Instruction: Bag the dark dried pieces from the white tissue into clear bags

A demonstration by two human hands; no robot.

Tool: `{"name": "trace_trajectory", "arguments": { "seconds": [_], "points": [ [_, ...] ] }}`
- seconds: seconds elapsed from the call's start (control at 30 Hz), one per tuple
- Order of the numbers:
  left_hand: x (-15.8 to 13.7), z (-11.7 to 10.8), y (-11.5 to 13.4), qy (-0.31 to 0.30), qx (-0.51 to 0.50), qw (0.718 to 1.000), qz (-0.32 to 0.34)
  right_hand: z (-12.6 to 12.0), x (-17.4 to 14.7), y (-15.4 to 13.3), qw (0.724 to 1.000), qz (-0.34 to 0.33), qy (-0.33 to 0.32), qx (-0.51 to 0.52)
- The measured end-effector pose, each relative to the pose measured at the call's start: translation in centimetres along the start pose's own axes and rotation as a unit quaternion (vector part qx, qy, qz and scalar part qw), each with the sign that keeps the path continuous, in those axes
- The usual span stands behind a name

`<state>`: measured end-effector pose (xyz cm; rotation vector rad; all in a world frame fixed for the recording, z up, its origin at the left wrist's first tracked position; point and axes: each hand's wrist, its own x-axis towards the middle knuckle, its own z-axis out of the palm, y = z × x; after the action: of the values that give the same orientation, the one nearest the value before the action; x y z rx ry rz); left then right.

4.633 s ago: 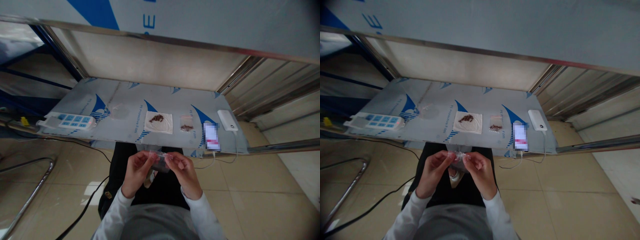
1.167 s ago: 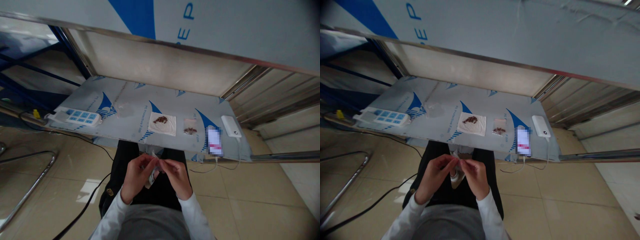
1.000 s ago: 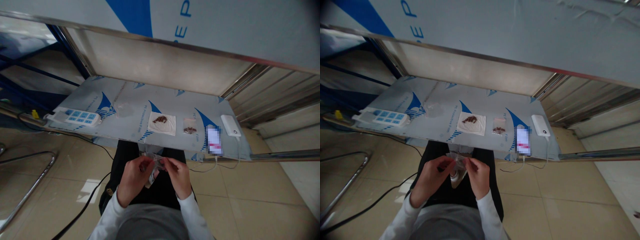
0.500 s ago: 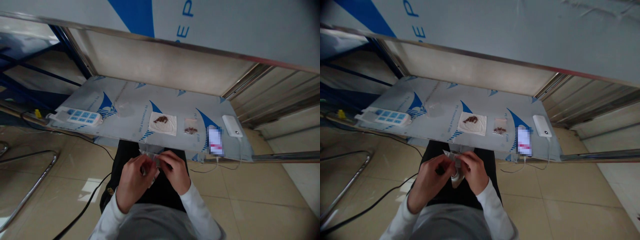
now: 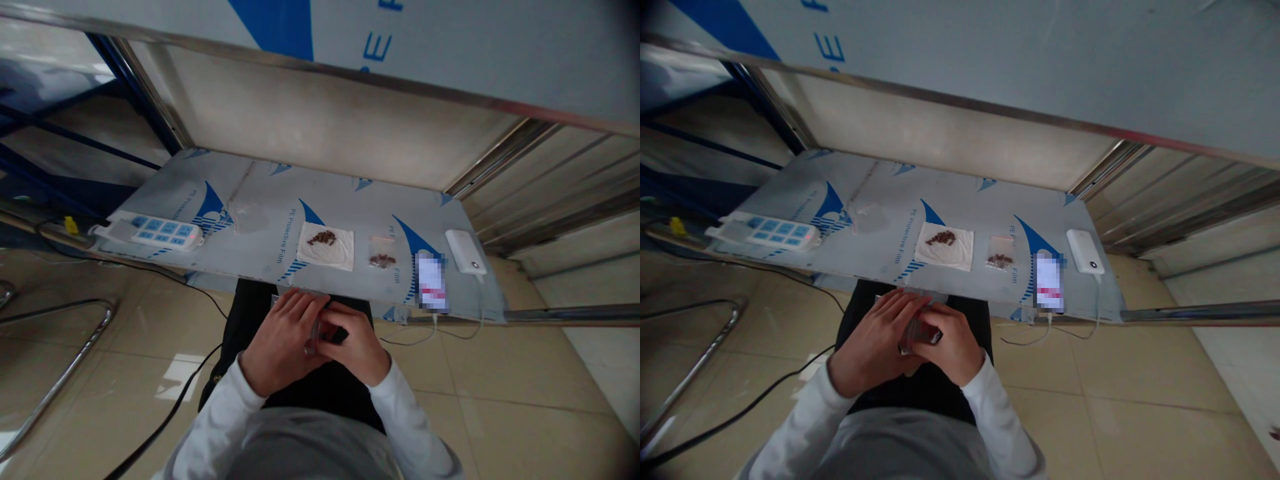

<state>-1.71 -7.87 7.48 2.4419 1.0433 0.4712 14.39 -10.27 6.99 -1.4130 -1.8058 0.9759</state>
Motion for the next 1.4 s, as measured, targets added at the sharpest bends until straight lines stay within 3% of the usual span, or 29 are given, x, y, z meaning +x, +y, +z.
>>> {"name": "trace_trajectory", "arguments": {
  "seconds": [0.1, 0.2, 0.3, 0.37, 0.47, 0.57, 0.87, 1.03, 1.23, 1.4],
  "points": [
    [0.4, 0.8, -0.6, -0.009, -0.013, 1.0, -0.025, -0.4, 0.5, -0.4, 0.998, -0.022, -0.023, -0.049],
    [0.4, 1.9, -1.7, 0.026, -0.035, 0.997, -0.065, -1.2, 1.8, 0.8, 0.999, -0.033, -0.029, -0.031],
    [0.1, 3.1, -2.7, 0.072, -0.087, 0.986, -0.12, -2.2, 5.2, 4.5, 0.999, -0.002, 0.044, -0.028],
    [-0.1, 3.7, -3.1, 0.09, -0.129, 0.976, -0.149, -2.8, 8.3, 7.8, 0.983, 0.066, 0.128, -0.114],
    [-0.5, 4.5, -3.1, 0.096, -0.177, 0.965, -0.168, -3.1, 13.1, 12.4, 0.965, 0.109, 0.161, -0.176],
    [-1.0, 5.0, -2.9, 0.091, -0.197, 0.962, -0.167, -2.6, 16.2, 14.7, 0.955, 0.117, 0.167, -0.217],
    [-1.5, 5.2, -3.8, 0.084, -0.195, 0.959, -0.185, -0.6, 17.9, 14.4, 0.95, 0.042, 0.086, -0.297],
    [-1.5, 5.2, -4.0, 0.085, -0.203, 0.959, -0.18, -0.4, 17.9, 14.1, 0.945, 0.039, 0.039, -0.322],
    [-1.6, 5.1, -4.2, 0.094, -0.206, 0.957, -0.181, -0.3, 16.9, 13.7, 0.94, 0.069, 0.049, -0.332],
    [-1.2, 4.9, -4.6, 0.107, -0.206, 0.954, -0.187, -0.5, 17.1, 13.4, 0.951, 0.075, 0.089, -0.287]
  ]
}}
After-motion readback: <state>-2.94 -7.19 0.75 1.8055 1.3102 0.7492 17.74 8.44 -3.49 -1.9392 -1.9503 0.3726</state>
